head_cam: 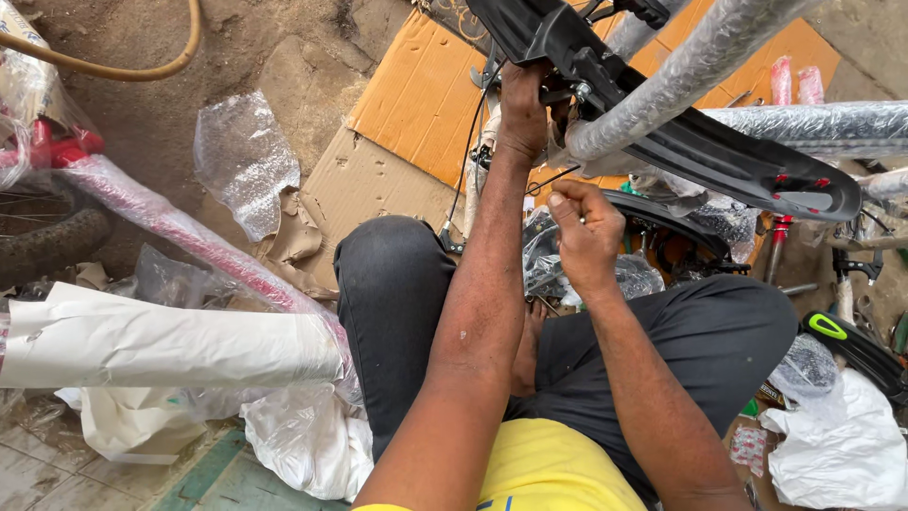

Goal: The person attaches a black plastic mudguard to the rear frame of a bicycle. They insert red plastic clips into the mudguard, align it with the frame, and use a wrench to tighten the mounting bolts.

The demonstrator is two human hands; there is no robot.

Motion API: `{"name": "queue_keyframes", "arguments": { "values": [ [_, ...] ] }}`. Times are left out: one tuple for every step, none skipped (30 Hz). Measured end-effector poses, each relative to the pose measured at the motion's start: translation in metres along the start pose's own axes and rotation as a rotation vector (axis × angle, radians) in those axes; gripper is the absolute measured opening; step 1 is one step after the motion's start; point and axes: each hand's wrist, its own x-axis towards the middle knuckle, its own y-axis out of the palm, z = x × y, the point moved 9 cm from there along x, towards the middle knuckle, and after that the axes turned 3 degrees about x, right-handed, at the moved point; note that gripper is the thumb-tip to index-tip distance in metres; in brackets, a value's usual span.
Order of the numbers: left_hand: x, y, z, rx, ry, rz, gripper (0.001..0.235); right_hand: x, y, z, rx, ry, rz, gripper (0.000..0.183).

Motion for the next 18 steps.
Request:
{"name": "queue_keyframes", "arguments": {
  "values": [
    [0.002, 0.001, 0.006, -0.016, -0.018, 0.006, 0.026, 0.005, 0.002, 0.013, -0.087, -0.097, -0.002, 0.024],
    [0.005, 0.000, 0.011, -0.032, -0.036, 0.012, 0.026, 0.007, 0.005, 0.030, -0.173, -0.194, -0.003, 0.026],
    [0.005, 0.001, 0.015, -0.050, -0.058, 0.020, 0.026, 0.008, 0.007, 0.045, -0.211, -0.250, -0.023, 0.035],
    [0.004, 0.002, 0.026, -0.306, -0.167, 0.034, 0.014, 0.010, 0.012, 0.060, -0.248, -0.305, -0.043, 0.045],
    [0.003, 0.007, 0.033, -0.567, -0.276, 0.056, 0.017, 0.012, 0.016, 0.074, -0.289, -0.358, -0.072, 0.055],
    [0.001, 0.014, 0.036, -0.828, -0.386, 0.079, 0.032, 0.019, 0.023, 0.080, -0.357, -0.324, -0.067, 0.060],
    [0.007, 0.011, 0.030, -0.679, -0.349, 0.063, 0.023, 0.029, 0.029, 0.084, -0.425, -0.294, -0.067, 0.065],
    [0.011, 0.005, 0.022, -0.530, -0.309, 0.046, 0.016, 0.040, 0.033, 0.086, -0.492, -0.263, -0.068, 0.071],
    [0.010, -0.005, 0.011, -0.373, -0.279, 0.020, 0.012, 0.046, 0.037, 0.089, -0.492, -0.268, -0.073, 0.072],
    [0.014, -0.011, -0.004, -0.323, -0.206, 0.041, 0.012, 0.050, 0.042, 0.089, -0.492, -0.273, -0.079, 0.073],
    [0.017, -0.018, -0.019, -0.270, -0.133, 0.059, 0.014, 0.052, 0.047, 0.088, -0.490, -0.279, -0.080, 0.074],
    [0.020, -0.025, -0.036, -0.217, -0.062, 0.079, 0.020, 0.050, 0.053, 0.089, -0.505, -0.323, -0.078, 0.074],
    [0.022, -0.027, -0.027, -0.303, -0.278, 0.082, 0.019, 0.050, 0.060, 0.091, -0.515, -0.374, -0.072, 0.074],
    [0.022, -0.031, -0.032, -0.334, -0.354, 0.083, 0.018, 0.049, 0.066, 0.093, -0.525, -0.426, -0.066, 0.074],
    [0.016, -0.034, -0.035, -0.363, -0.431, 0.084, 0.018, 0.045, 0.070, 0.088, -0.508, -0.411, -0.040, 0.075],
    [0.010, -0.039, -0.044, -0.361, -0.420, 0.087, 0.018, 0.040, 0.073, 0.084, -0.491, -0.396, -0.014, 0.076],
    [0.010, -0.040, -0.051, -0.358, -0.396, 0.089, 0.018, 0.041, 0.076, 0.082, -0.475, -0.389, 0.007, 0.077],
    [0.012, -0.041, -0.053, -0.357, -0.373, 0.084, 0.018, 0.041, 0.076, 0.081, -0.491, -0.384, -0.004, 0.079]
  ]
}}
